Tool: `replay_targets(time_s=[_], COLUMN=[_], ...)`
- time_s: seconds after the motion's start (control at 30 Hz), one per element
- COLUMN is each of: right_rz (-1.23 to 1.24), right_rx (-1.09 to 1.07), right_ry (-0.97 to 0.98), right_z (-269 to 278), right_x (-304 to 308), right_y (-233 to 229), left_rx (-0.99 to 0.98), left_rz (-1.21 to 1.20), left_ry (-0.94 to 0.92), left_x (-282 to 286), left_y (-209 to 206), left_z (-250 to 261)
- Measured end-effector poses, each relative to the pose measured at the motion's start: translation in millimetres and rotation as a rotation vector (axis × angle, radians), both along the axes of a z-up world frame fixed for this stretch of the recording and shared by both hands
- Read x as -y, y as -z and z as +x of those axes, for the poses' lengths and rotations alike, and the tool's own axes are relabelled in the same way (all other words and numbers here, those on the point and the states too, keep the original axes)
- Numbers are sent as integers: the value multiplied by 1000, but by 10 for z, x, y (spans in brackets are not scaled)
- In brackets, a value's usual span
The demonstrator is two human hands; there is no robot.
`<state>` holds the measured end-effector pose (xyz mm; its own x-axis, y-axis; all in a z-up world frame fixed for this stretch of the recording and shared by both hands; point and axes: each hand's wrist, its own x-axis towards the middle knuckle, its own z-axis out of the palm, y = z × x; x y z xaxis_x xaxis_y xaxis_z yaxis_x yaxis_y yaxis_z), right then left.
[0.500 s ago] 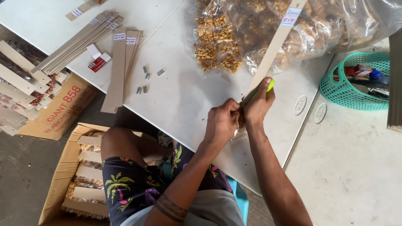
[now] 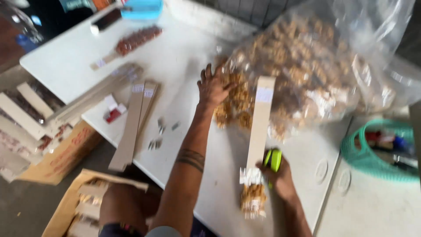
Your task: Stapling small plastic bags of nuts onto cardboard display strips for retail sale.
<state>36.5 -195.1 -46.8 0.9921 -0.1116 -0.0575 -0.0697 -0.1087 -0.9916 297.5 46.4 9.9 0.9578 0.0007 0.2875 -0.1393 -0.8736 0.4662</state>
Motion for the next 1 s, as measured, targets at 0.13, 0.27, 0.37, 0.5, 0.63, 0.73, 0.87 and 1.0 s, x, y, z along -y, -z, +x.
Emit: replay_targets(time_s=[0.13, 0.27, 0.37, 0.5, 0.63, 0.73, 0.87, 1.0], right_rz=[211, 292, 231, 180, 60, 155, 114, 53], right_rx=[87, 114, 31, 62, 80, 102, 51, 109], right_ry=[-39, -15, 52, 71, 44, 36, -16, -80], right_z=[129, 112, 13, -63, -308, -428, -484, -543], right_x=[34, -59, -27, 349, 459, 572, 330, 173], right_y=[30, -135, -185, 135, -63, 100, -12, -87], left_rx=[-152, 216, 227, 223, 222, 249, 170, 258], left_rz=[19, 161, 100, -38, -245, -212, -90, -153], left_ry=[130, 184, 204, 224, 321, 234, 443, 569], left_x=[104, 277, 299, 264, -93, -286, -432, -430], left_y=[276, 510, 624, 387, 163, 150, 271, 576], left_z=[0, -700, -1466, -2252, -2755, -3266, -3874, -4038])
